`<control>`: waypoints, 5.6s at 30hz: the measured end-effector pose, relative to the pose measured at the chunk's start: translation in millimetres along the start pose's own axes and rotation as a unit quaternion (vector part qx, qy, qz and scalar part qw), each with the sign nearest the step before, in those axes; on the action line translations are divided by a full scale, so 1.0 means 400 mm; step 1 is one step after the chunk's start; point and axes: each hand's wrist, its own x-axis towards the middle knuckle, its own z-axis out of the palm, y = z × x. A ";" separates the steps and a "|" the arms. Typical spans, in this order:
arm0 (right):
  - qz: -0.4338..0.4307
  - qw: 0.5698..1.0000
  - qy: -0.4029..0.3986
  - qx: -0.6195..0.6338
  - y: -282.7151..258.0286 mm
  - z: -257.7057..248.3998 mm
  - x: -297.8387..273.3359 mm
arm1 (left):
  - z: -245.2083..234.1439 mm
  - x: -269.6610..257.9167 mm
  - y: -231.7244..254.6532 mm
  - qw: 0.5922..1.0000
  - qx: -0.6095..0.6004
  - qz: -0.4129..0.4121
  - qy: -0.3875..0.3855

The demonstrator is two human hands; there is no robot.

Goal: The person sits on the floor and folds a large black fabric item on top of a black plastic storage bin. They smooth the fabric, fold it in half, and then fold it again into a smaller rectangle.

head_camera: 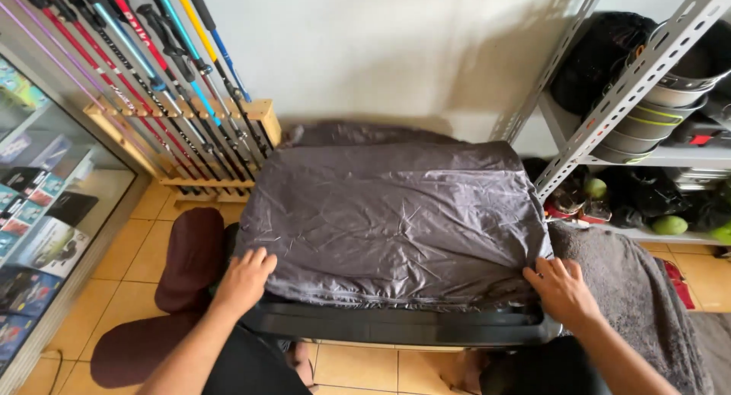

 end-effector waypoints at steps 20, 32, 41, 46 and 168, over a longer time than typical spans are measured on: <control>0.248 0.938 -0.177 0.167 0.041 -0.175 0.068 | -0.048 -0.019 -0.073 0.991 0.061 -0.035 0.115; 0.444 0.760 -0.177 0.441 0.034 -0.094 -0.030 | 0.012 -0.078 -0.078 0.911 -0.209 -0.276 -0.225; 0.400 0.816 -0.085 0.407 0.079 -0.116 -0.029 | -0.067 -0.139 -0.036 0.881 -0.319 -0.335 -0.101; 0.451 0.721 -0.136 0.507 0.088 -0.132 -0.041 | -0.027 -0.165 -0.054 0.869 -0.355 -0.341 -0.054; 0.511 0.761 -0.071 0.393 -0.018 -0.099 -0.001 | -0.006 0.017 0.258 0.979 -0.003 0.081 0.189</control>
